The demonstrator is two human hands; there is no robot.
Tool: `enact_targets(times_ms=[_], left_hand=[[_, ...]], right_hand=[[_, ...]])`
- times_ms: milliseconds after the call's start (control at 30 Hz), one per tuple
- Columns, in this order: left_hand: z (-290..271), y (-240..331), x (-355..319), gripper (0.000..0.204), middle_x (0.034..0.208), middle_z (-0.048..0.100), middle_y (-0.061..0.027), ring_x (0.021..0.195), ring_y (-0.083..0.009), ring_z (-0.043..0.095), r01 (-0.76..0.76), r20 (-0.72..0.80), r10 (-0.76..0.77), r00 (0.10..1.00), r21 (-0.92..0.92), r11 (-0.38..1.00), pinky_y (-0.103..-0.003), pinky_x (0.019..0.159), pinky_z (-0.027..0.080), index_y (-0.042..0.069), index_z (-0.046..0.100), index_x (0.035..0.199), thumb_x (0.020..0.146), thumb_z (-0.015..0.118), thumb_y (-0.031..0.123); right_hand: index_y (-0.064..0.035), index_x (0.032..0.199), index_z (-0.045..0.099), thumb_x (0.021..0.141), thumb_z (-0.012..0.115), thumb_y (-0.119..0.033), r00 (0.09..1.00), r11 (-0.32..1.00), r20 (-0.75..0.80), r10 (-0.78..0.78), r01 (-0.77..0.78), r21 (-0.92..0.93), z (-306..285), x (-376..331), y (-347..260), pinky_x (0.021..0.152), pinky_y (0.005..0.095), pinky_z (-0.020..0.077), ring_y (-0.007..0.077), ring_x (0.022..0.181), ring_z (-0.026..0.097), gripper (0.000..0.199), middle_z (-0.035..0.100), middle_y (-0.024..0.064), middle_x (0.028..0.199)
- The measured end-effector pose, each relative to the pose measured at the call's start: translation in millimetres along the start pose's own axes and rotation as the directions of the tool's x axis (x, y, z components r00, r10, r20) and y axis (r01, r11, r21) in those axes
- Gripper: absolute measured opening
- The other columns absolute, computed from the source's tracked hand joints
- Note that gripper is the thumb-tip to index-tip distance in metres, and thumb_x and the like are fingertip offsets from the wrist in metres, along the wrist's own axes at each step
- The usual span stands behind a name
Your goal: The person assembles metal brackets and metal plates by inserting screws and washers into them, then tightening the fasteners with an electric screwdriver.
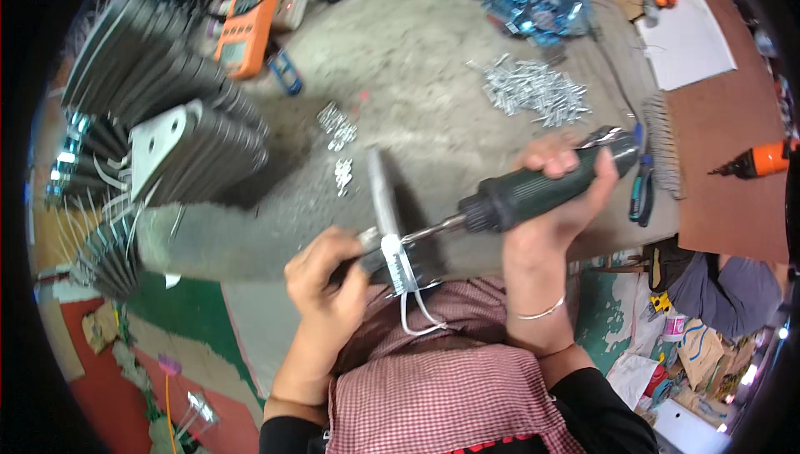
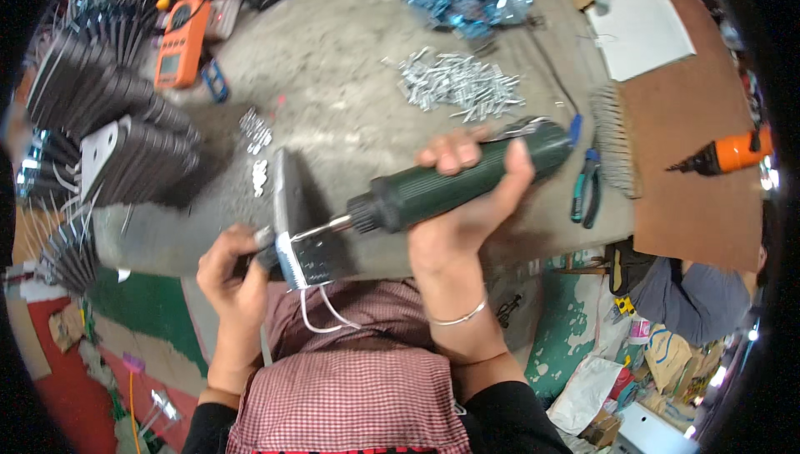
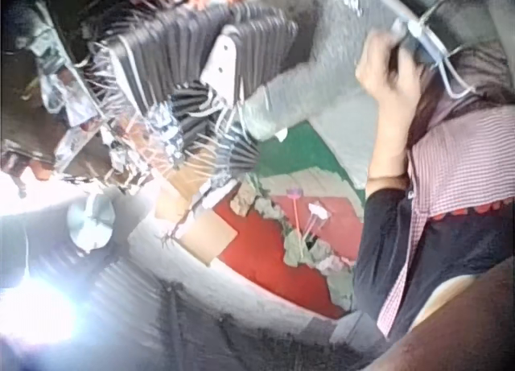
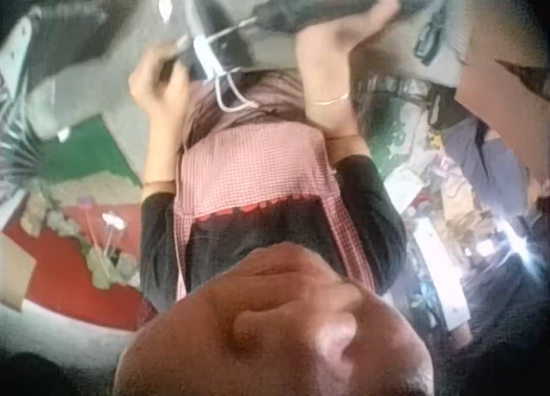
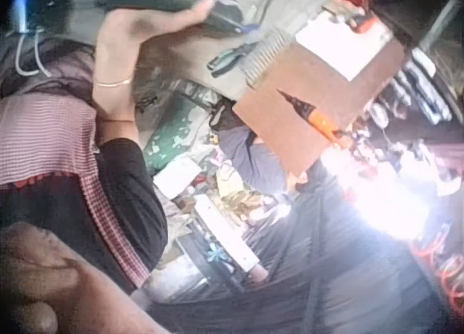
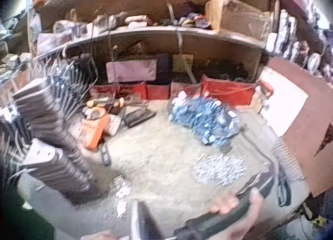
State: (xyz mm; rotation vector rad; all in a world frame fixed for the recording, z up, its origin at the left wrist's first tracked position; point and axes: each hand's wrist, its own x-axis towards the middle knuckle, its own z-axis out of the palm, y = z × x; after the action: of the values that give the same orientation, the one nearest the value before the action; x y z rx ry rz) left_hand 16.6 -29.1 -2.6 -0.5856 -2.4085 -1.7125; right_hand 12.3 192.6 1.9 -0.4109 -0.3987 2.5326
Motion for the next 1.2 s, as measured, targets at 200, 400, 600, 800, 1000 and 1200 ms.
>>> enact_targets(times_ms=[200, 400, 600, 800, 1000, 1200], left_hand=[[-12, 26, 9, 0.037, 0.093, 0.064, -0.0175, 0.081, -0.0307, 0.065, -0.088, 0.167, 0.037, 0.985, 0.308, 0.947, -0.036, 0.071, 0.051, 0.001, 0.063, 0.097, 0.064, 0.054, -0.012], [-2, 28, 51, 0.028, 0.121, 0.054, -0.0140, 0.115, -0.0368, 0.050, -0.481, 0.544, 0.226, 0.808, 0.389, 0.786, -0.048, 0.095, 0.039, 0.009, 0.064, 0.096, 0.070, 0.055, 0.003], [-25, 0, 40, 0.042, 0.115, 0.057, -0.0178, 0.098, -0.0279, 0.062, 0.136, 0.049, -0.127, 0.991, -0.416, 0.899, -0.042, 0.087, 0.050, 0.003, 0.045, 0.119, 0.083, 0.062, 0.018], [-3, 3, 24, 0.056, 0.128, 0.050, -0.0187, 0.104, -0.0251, 0.059, 0.658, 0.656, -0.112, 0.747, -0.702, 0.272, -0.037, 0.086, 0.049, 0.002, 0.021, 0.140, 0.093, 0.047, 0.018], [-93, -14, -25, 0.086, 0.135, 0.045, -0.0137, 0.119, -0.0198, 0.047, 0.216, 0.185, -0.112, 0.976, -0.815, 0.538, -0.035, 0.099, 0.038, 0.008, 0.018, 0.147, 0.076, 0.067, 0.000], [-272, -31, -46, 0.084, 0.131, 0.046, -0.0161, 0.114, -0.0223, 0.052, -0.142, -0.737, 0.136, 0.662, 0.055, 0.988, -0.034, 0.096, 0.044, 0.012, 0.027, 0.144, 0.072, 0.067, -0.005]], right_hand=[[-0.0088, 0.090, 0.050, 0.086, 0.053, -0.037, 0.997, 0.996, -0.074, -0.025, 0.019, -0.083, 11, 2, -22, 0.070, 0.0319, 0.0424, 0.0143, 0.063, 0.046, 0.029, 0.047, 0.0012, 0.069], [0.0013, 0.107, 0.048, 0.088, 0.055, -0.020, 0.981, 0.661, 0.064, -0.183, 0.171, -0.731, -9, 70, -124, 0.078, 0.0360, 0.0497, 0.0226, 0.084, 0.060, 0.030, 0.060, 0.0107, 0.088], [0.0034, 0.121, 0.051, 0.082, 0.061, -0.016, 0.927, -0.425, 0.343, -0.150, 0.252, -0.869, -7, 90, -158, 0.081, 0.0356, 0.0490, 0.0286, 0.093, 0.063, 0.045, 0.064, 0.0191, 0.101], [-0.0021, 0.117, 0.059, 0.081, 0.062, -0.008, 0.805, -0.634, 0.590, 0.064, 0.490, -0.599, 35, 145, -149, 0.088, 0.0340, 0.0458, 0.0265, 0.098, 0.061, 0.036, 0.064, 0.0175, 0.104], [-0.0030, 0.122, 0.054, 0.085, 0.056, -0.007, 0.631, -0.722, 0.716, 0.299, 0.640, -0.262, -7, 266, -166, 0.089, 0.0347, 0.0438, 0.0292, 0.103, 0.057, 0.037, 0.060, 0.0183, 0.112], [0.0000, 0.118, 0.053, 0.090, 0.052, -0.014, 0.676, -0.817, 0.714, 0.181, 0.508, -0.273, -31, 338, -206, 0.094, 0.0365, 0.0393, 0.0328, 0.109, 0.053, 0.031, 0.058, 0.0184, 0.116]])
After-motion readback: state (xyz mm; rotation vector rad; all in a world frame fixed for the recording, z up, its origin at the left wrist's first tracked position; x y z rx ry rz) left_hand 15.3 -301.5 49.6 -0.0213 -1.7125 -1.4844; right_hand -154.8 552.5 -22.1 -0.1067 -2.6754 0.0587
